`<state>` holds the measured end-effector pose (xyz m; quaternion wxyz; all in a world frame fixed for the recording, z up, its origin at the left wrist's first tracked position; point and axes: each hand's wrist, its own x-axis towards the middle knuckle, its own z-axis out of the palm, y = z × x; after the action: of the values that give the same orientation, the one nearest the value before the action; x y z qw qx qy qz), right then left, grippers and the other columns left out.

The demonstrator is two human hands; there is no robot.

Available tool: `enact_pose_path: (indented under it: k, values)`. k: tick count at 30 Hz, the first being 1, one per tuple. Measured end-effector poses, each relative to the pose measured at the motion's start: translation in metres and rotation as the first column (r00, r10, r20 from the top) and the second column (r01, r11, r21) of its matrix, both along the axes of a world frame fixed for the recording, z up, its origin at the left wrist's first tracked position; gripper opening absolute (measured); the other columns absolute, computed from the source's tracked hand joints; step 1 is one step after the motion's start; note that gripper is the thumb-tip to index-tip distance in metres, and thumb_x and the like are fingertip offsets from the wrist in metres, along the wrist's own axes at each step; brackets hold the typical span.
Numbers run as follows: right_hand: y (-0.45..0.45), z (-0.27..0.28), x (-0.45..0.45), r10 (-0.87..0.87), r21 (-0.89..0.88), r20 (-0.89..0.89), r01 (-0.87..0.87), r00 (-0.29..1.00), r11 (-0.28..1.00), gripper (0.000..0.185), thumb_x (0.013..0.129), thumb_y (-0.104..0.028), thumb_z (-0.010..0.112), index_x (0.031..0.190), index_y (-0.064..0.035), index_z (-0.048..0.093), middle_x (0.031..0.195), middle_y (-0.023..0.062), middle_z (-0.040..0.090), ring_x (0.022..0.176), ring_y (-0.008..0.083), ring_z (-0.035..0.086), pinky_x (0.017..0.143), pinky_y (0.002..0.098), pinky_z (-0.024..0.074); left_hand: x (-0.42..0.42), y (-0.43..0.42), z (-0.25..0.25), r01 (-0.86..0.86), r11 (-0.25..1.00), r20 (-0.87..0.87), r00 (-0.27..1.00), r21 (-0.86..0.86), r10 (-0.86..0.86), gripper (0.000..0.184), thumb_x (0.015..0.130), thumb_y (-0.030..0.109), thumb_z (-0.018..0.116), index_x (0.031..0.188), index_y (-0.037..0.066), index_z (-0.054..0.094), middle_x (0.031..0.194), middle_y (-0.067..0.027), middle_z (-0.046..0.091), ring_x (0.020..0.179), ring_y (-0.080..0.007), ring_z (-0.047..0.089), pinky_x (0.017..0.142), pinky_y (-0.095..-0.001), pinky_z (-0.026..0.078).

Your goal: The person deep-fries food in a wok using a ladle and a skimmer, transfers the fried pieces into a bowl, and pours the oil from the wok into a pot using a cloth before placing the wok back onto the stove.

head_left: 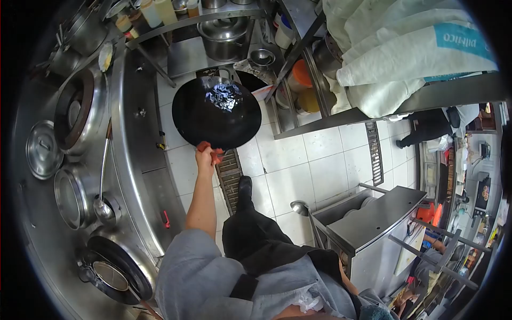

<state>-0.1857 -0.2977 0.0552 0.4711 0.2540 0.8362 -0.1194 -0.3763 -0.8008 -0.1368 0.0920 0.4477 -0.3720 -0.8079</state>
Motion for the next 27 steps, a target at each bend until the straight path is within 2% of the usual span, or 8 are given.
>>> enact_pose_path:
  k: [8, 18, 19, 20, 23, 24, 25, 27]
  values:
    - [0.017, -0.038, 0.027, 0.007, -0.028, -0.031, -0.008, 1.0, 1.0, 0.031, 0.071, -0.023, 0.062, 0.087, 0.0032, 0.064, 0.09, 0.0252, 0.063, 0.091, 0.0364, 0.062, 0.077, 0.0419, 0.0476, -0.154, -0.019, 0.006, 0.077, 0.977, 0.179, 0.983, -0.198, -0.041, 0.007, 0.073, -0.002, 0.044, 0.072, 0.0, 0.05, 0.057, -0.017, 0.052, 0.04, -0.0253, 0.054, 0.029, -0.0355, 0.038]
    - [-0.01, 0.019, 0.023, -0.217, -0.076, -0.137, 0.208, 0.966, 0.975, 0.029, 0.07, -0.021, 0.061, 0.087, 0.003, 0.064, 0.089, 0.0242, 0.064, 0.089, 0.0355, 0.063, 0.078, 0.0413, 0.048, -0.242, -0.01, 0.058, 0.563, 0.74, 0.642, 0.73, -0.368, -0.236, 0.033, 0.08, 0.02, 0.047, 0.059, 0.002, 0.066, 0.056, -0.0082, 0.064, 0.053, -0.0191, 0.064, 0.052, -0.0315, 0.053]
    - [-0.014, 0.024, 0.027, -0.26, -0.088, -0.176, 0.248, 0.949, 0.965, 0.029, 0.07, -0.021, 0.061, 0.087, 0.003, 0.064, 0.089, 0.0241, 0.064, 0.089, 0.0354, 0.063, 0.078, 0.0412, 0.0481, -0.238, -0.017, 0.047, 0.805, 0.285, 0.743, 0.591, -0.52, -0.315, 0.033, 0.079, 0.022, 0.046, 0.062, 0.001, 0.066, 0.059, -0.0106, 0.064, 0.055, -0.0208, 0.065, 0.051, -0.0342, 0.052]
    - [-0.016, 0.026, 0.03, -0.305, -0.107, -0.225, 0.288, 0.925, 0.952, 0.029, 0.07, -0.02, 0.061, 0.087, 0.0029, 0.064, 0.088, 0.024, 0.064, 0.089, 0.0353, 0.063, 0.078, 0.0411, 0.0481, -0.241, -0.021, 0.01, 0.348, 0.851, 0.353, 0.912, -0.394, -0.21, 0.031, 0.078, 0.021, 0.047, 0.062, 0.001, 0.063, 0.059, -0.0134, 0.062, 0.052, -0.0234, 0.063, 0.049, -0.0354, 0.051]
    - [0.012, -0.013, 0.058, -0.27, -0.148, -0.328, 0.233, 0.905, 0.961, 0.028, 0.07, -0.017, 0.059, 0.089, 0.0019, 0.066, 0.085, 0.0215, 0.066, 0.084, 0.0334, 0.065, 0.077, 0.0404, 0.0496, -0.221, -0.022, -0.006, 0.091, 0.993, 0.078, 0.993, -0.081, -0.085, 0.021, 0.077, 0.01, 0.046, 0.089, -0.004, 0.056, 0.082, -0.0181, 0.057, 0.066, -0.0284, 0.061, 0.058, -0.0395, 0.056]
    - [0.014, -0.016, 0.056, -0.233, -0.106, -0.141, 0.219, 0.962, 0.97, 0.028, 0.07, -0.018, 0.06, 0.089, 0.0017, 0.066, 0.083, 0.021, 0.066, 0.081, 0.032, 0.065, 0.075, 0.0402, 0.0504, -0.217, -0.031, -0.017, 0.118, 0.993, 0.021, 0.993, 0.027, -0.118, 0.012, 0.084, 0.014, 0.053, 0.076, 0.007, 0.059, 0.069, -0.0078, 0.059, 0.051, -0.0176, 0.056, 0.046, -0.0264, 0.048]
    - [0.019, -0.021, 0.054, -0.181, -0.084, 0.062, 0.186, 0.981, 0.979, 0.028, 0.07, -0.018, 0.06, 0.089, 0.0015, 0.067, 0.082, 0.0204, 0.066, 0.078, 0.0307, 0.066, 0.074, 0.0399, 0.0512, -0.204, -0.039, -0.032, 0.117, 0.993, 0.029, 0.993, -0.015, -0.116, 0.015, 0.077, 0.004, 0.044, 0.079, -0.004, 0.056, 0.076, -0.0145, 0.057, 0.064, -0.0258, 0.06, 0.058, -0.0363, 0.056]
    - [0.036, -0.047, 0.074, -0.023, -0.084, -0.196, 0.007, 0.98, 0.996, 0.026, 0.07, -0.017, 0.057, 0.087, 0.0, 0.066, 0.071, 0.0173, 0.065, 0.062, 0.028, 0.065, 0.062, 0.0391, 0.0515, -0.17, -0.035, -0.02, 0.128, 0.977, -0.137, 0.985, 0.172, -0.105, 0.014, 0.074, 0.0, 0.041, 0.067, 0.0, 0.053, 0.059, -0.009, 0.051, 0.044, -0.0186, 0.046, 0.044, -0.0325, 0.046]
